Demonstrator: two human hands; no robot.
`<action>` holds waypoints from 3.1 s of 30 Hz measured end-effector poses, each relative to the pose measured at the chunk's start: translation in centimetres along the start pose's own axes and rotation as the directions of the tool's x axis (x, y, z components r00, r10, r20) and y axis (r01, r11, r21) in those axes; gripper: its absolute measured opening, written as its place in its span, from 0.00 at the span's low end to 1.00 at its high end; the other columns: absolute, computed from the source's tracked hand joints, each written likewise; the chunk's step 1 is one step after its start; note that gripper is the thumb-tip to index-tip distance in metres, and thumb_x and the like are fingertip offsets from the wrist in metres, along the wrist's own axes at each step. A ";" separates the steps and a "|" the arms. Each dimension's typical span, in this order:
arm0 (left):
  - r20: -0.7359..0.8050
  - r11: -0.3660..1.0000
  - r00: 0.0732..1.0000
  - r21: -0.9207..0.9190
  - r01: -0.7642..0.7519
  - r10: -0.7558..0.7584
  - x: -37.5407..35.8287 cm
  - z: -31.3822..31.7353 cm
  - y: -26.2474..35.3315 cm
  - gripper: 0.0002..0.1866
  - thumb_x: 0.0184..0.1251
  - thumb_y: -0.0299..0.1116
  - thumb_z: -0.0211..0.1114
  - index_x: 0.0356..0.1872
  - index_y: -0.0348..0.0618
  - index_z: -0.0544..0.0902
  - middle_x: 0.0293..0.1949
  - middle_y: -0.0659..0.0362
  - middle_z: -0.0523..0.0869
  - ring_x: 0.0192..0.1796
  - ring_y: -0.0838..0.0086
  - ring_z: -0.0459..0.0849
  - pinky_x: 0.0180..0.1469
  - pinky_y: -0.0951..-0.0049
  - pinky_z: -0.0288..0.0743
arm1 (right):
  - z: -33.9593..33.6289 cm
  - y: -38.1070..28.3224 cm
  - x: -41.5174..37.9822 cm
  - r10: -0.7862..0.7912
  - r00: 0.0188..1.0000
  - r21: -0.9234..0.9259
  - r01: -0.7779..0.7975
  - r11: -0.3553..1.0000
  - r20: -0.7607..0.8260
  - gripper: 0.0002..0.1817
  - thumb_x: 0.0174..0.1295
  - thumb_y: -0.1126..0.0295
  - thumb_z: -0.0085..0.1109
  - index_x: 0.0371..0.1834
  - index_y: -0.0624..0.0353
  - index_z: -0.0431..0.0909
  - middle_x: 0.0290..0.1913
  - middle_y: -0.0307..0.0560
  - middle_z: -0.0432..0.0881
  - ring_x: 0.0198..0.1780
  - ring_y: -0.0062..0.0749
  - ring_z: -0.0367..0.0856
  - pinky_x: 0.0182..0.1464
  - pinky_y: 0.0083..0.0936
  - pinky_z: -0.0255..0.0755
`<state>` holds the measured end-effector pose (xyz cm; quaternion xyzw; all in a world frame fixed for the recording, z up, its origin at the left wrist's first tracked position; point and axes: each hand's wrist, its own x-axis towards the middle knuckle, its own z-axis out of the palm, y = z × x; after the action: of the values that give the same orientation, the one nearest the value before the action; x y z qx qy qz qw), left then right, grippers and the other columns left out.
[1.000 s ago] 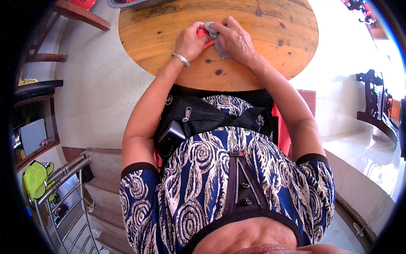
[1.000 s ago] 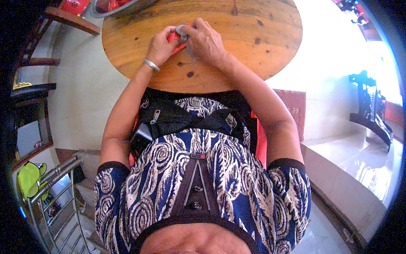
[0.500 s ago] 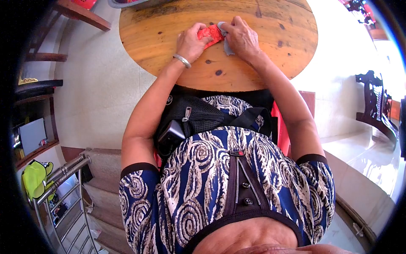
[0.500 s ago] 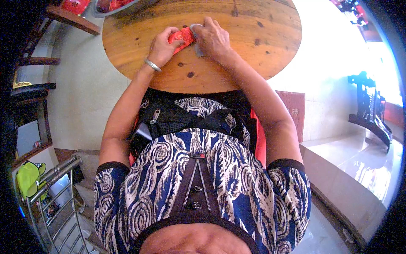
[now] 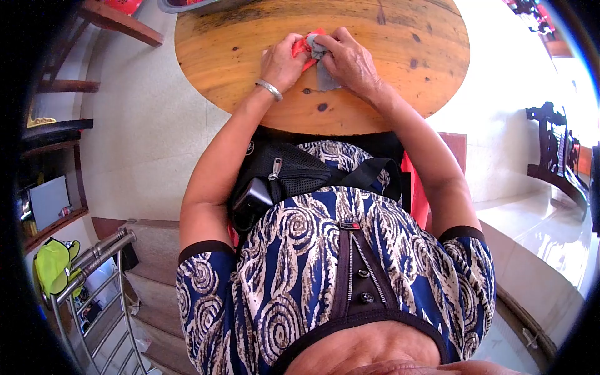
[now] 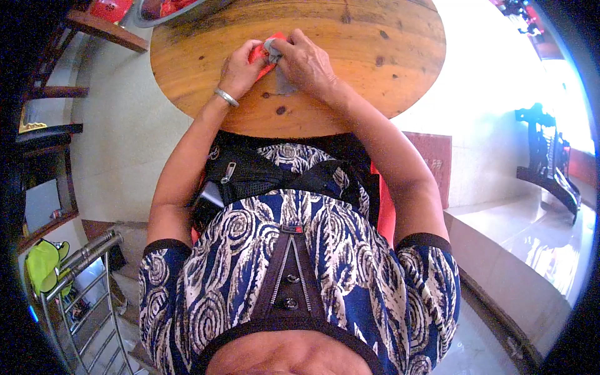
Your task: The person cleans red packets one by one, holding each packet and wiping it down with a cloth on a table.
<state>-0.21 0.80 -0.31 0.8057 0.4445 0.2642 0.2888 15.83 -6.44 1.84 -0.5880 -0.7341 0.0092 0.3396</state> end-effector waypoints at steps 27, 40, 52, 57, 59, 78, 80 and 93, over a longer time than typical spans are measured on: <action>-0.012 0.999 1.000 -0.035 0.005 -0.005 0.2 0.5 -0.6 0.16 0.58 0.43 0.65 0.44 0.48 0.79 0.37 0.50 0.86 0.45 0.56 0.83 0.52 0.60 0.67 | -2.9 1.9 0.2 0.045 0.954 -0.092 -0.018 0.996 0.297 0.15 0.53 0.72 0.54 0.43 0.51 0.83 0.39 0.50 0.77 0.41 0.47 0.80 0.43 0.37 0.75; -0.015 0.997 0.998 0.036 -0.067 0.067 -0.1 0.2 -0.3 0.17 0.61 0.42 0.64 0.46 0.45 0.78 0.37 0.49 0.85 0.42 0.55 0.84 0.47 0.61 0.74 | -0.3 1.8 0.6 0.036 0.999 0.092 -0.037 0.995 0.011 0.17 0.56 0.71 0.55 0.50 0.44 0.81 0.40 0.52 0.76 0.41 0.51 0.79 0.45 0.40 0.76; -0.014 0.997 0.999 0.050 -0.051 0.052 0.0 0.4 -0.5 0.15 0.61 0.42 0.63 0.45 0.46 0.78 0.37 0.49 0.86 0.43 0.54 0.84 0.47 0.60 0.74 | -0.8 2.2 0.6 0.151 0.979 0.012 -0.154 0.988 0.134 0.15 0.52 0.70 0.54 0.44 0.56 0.82 0.37 0.57 0.77 0.40 0.53 0.78 0.44 0.41 0.72; -0.008 0.998 0.999 0.050 -0.042 0.043 -0.1 0.3 -0.4 0.15 0.60 0.41 0.64 0.45 0.46 0.78 0.37 0.49 0.86 0.43 0.55 0.84 0.48 0.61 0.74 | -1.7 1.5 0.4 0.120 0.978 0.068 -0.133 0.989 0.172 0.15 0.50 0.70 0.55 0.42 0.59 0.82 0.33 0.57 0.76 0.38 0.54 0.77 0.43 0.41 0.72; -0.005 0.997 0.999 0.054 -0.052 0.052 -0.1 0.2 -0.4 0.15 0.60 0.41 0.64 0.45 0.46 0.78 0.37 0.49 0.86 0.43 0.55 0.84 0.48 0.61 0.74 | -1.9 1.5 0.5 0.101 0.979 0.080 -0.117 0.990 0.175 0.15 0.50 0.70 0.55 0.41 0.59 0.82 0.32 0.57 0.76 0.37 0.54 0.77 0.42 0.40 0.72; 0.012 0.997 0.998 0.036 -0.061 0.061 -0.1 -0.2 0.0 0.13 0.65 0.39 0.57 0.45 0.45 0.77 0.39 0.48 0.85 0.44 0.52 0.82 0.46 0.57 0.74 | 0.1 -1.0 0.9 -0.166 0.986 -0.143 0.163 0.976 -0.009 0.14 0.53 0.72 0.57 0.44 0.44 0.79 0.38 0.47 0.73 0.43 0.44 0.76 0.42 0.38 0.75; 0.027 0.998 0.998 0.049 -0.050 0.049 0.0 -0.3 0.2 0.13 0.65 0.39 0.57 0.46 0.45 0.77 0.39 0.48 0.85 0.45 0.52 0.82 0.46 0.57 0.73 | 0.3 -0.9 0.8 -0.130 0.990 -0.109 0.124 0.986 -0.047 0.14 0.53 0.72 0.56 0.43 0.45 0.79 0.38 0.47 0.74 0.43 0.44 0.76 0.42 0.38 0.76; 0.043 0.997 0.998 0.068 -0.043 0.040 0.1 0.1 -0.4 0.17 0.64 0.45 0.59 0.48 0.47 0.77 0.41 0.51 0.86 0.47 0.56 0.83 0.53 0.60 0.69 | 0.4 2.1 1.0 0.110 0.994 -0.084 -0.110 0.990 -0.002 0.14 0.53 0.72 0.56 0.44 0.49 0.80 0.39 0.48 0.76 0.45 0.47 0.78 0.46 0.40 0.75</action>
<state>-0.33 1.06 -0.66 0.8296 0.4303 0.2380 0.2645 17.33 -4.81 1.13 -0.6414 -0.7006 -0.0022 0.3127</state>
